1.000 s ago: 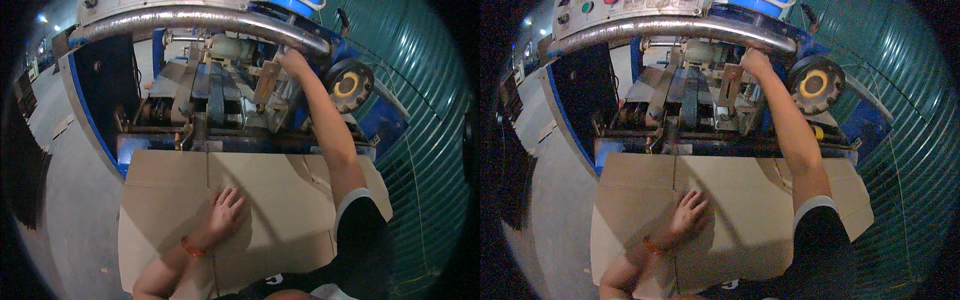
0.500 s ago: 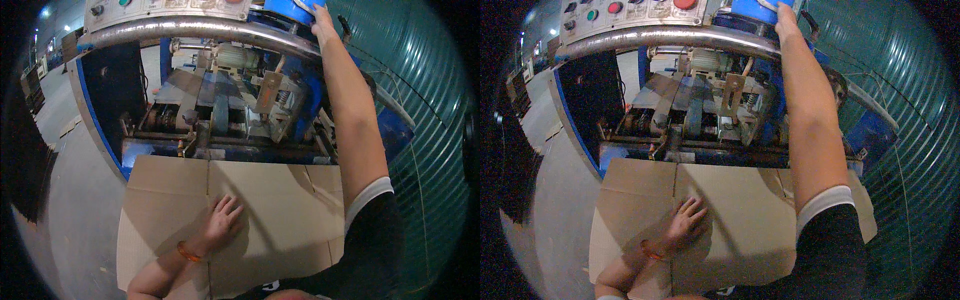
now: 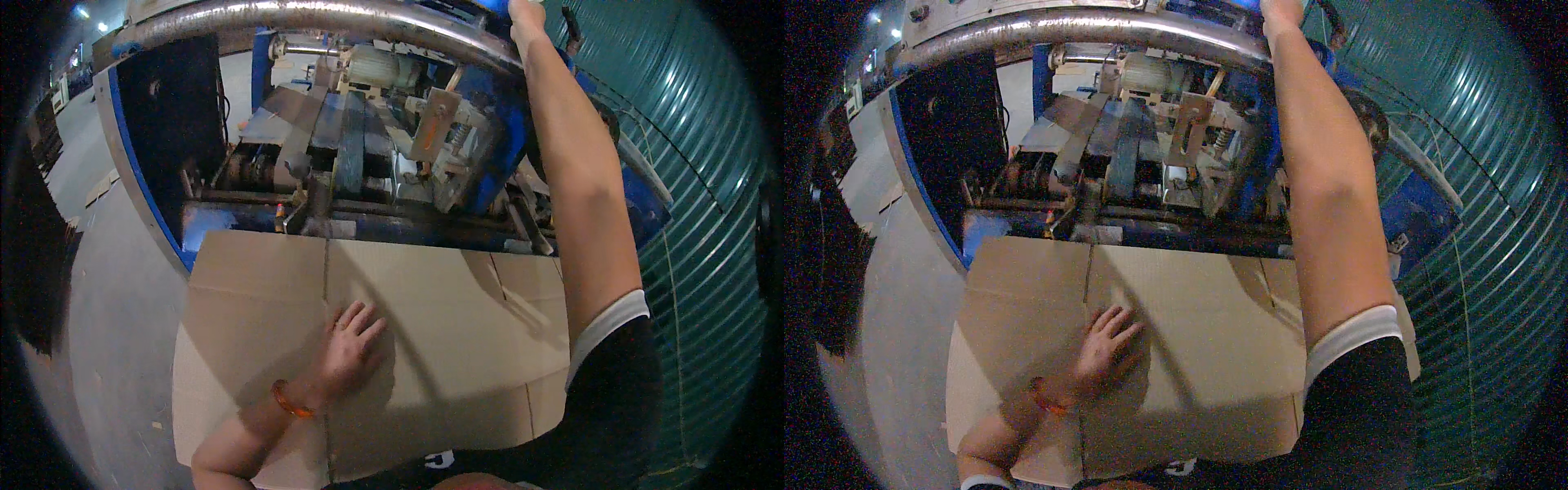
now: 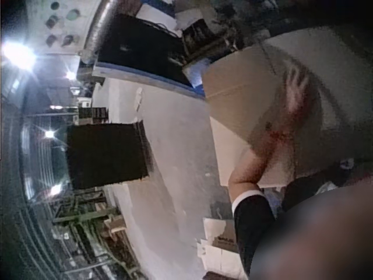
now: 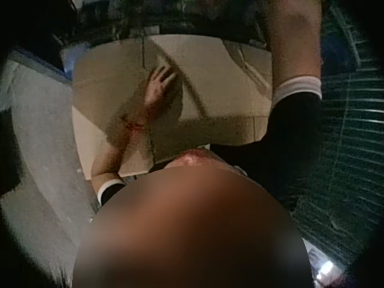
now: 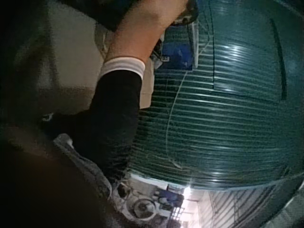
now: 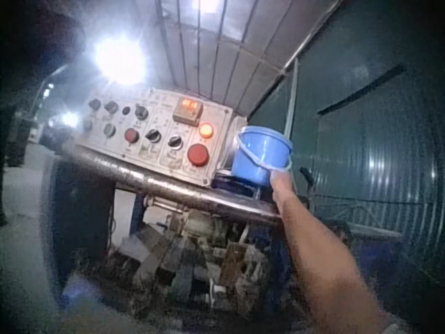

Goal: The person loads corrugated cardboard sheets onto a machine, operates the control panel, and adjusts a wheel to process the material. They then remove the processed sheets and stack them on a nearby surface.

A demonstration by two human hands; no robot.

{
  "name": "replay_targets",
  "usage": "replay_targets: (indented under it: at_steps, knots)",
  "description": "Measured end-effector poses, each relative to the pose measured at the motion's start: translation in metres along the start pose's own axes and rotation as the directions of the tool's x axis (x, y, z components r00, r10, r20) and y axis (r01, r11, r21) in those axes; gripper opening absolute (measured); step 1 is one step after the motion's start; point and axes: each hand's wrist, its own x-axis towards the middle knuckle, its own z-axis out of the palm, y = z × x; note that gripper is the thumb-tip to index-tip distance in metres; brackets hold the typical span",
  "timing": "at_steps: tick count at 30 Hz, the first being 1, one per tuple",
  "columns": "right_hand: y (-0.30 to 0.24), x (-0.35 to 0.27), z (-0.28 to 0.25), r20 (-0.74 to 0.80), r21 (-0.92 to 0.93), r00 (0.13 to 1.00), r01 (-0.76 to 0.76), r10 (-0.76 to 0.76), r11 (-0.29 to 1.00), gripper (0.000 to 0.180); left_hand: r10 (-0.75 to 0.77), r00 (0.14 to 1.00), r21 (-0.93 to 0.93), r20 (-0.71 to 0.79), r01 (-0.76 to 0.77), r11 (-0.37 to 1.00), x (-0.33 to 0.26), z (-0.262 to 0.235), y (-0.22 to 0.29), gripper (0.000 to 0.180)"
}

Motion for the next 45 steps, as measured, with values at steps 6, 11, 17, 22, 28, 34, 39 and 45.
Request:
replay_targets:
  at_steps: [6,11,17,22,28,34,39,45]
  knots:
    - [-0.032,-0.027,-0.002,-0.114,-0.020,0.990,-0.089,0.086,0.996,0.039,-0.014,0.999,-0.035,-0.029,0.013,0.999,0.000,0.002,0.001,0.045]
    - [-0.040,-0.092,-0.016,-0.354,-0.260,0.934,-0.146,0.047,0.954,0.033,-0.064,0.988,-0.142,-0.140,0.044,0.989,0.015,-0.022,0.003,0.040]
    - [-0.021,-0.173,-0.051,0.199,-0.208,0.961,0.232,-0.191,0.950,0.030,-0.147,0.721,-0.306,-0.677,-0.094,0.947,0.147,-0.090,-0.031,0.026]
    - [0.012,-0.139,-0.022,0.463,-0.783,0.797,0.164,0.387,0.600,0.033,-0.216,0.741,-0.200,-0.636,0.113,0.973,0.316,-0.139,-0.083,0.039]
    - [0.023,-0.116,-0.004,0.328,-0.911,0.662,0.032,0.674,0.412,0.038,-0.013,0.961,0.540,-0.277,0.167,0.825,0.446,-0.138,-0.117,0.034]
    - [0.033,-0.110,0.011,0.307,-0.870,0.695,-0.071,0.650,0.487,0.035,0.114,0.980,0.769,-0.161,0.053,0.638,0.511,-0.131,-0.117,0.032]
    - [0.055,-0.104,0.027,0.317,-0.869,0.681,-0.070,0.660,0.490,0.035,0.283,0.916,0.737,-0.284,0.019,0.676,0.526,-0.148,-0.126,0.032]
    - [0.069,-0.119,0.035,0.258,-0.939,0.909,0.157,0.327,0.305,0.036,0.525,0.733,0.690,-0.432,-0.107,0.716,0.532,-0.174,-0.135,0.032]
